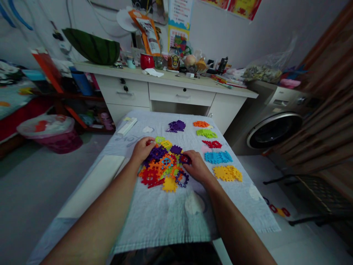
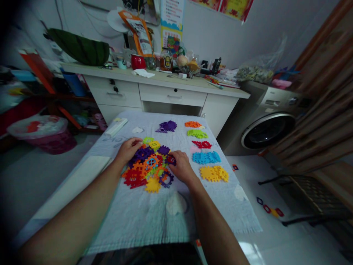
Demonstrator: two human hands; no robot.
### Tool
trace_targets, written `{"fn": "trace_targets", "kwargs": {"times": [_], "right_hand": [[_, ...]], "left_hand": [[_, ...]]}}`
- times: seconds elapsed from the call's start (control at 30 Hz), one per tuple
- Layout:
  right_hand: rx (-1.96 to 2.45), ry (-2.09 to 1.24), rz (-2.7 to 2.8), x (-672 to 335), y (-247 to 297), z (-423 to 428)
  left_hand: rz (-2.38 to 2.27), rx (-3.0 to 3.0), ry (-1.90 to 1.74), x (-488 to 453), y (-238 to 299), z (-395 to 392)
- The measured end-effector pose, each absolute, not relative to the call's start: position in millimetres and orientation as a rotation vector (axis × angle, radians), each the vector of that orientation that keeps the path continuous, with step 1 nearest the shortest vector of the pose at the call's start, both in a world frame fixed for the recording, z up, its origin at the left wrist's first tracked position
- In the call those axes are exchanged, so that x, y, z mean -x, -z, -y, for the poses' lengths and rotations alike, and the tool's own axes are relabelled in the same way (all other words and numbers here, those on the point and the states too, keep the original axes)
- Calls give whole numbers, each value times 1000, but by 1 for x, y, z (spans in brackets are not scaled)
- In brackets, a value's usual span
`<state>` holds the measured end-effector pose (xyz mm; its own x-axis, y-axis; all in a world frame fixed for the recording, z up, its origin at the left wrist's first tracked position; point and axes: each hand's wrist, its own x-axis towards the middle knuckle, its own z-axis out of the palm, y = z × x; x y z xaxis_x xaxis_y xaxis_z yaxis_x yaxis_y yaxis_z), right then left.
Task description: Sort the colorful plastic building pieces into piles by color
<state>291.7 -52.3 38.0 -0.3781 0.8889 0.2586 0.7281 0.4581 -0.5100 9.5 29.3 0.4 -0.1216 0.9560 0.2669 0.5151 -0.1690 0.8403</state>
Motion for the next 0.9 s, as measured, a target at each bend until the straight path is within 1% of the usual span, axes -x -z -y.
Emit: {"fn": "trace_targets", "kwargs": {"times": [0.13, 0.33, 0.53, 0.7, 0.9], "right_hand": [[1330, -410, 2173, -294, -43, 50], [1397, -583, 2097, -295, -55, 21], [1486, -397, 1928, -278, -44, -45], [1592, -440, 1768, -258, -28, -93], [1635, -454, 1588, -240, -24, -128]], "left_hand": [[-1670, -1753, -1243, -13, -8, -27], [-1784, -1772, -1010, -17, -21, 3], [-1711, -1855, -986, -22, -25, 40], [-1639, -2062, -1015, -27, -20, 49], [-1627, -2089, -1055, -23, -10, 48]]}}
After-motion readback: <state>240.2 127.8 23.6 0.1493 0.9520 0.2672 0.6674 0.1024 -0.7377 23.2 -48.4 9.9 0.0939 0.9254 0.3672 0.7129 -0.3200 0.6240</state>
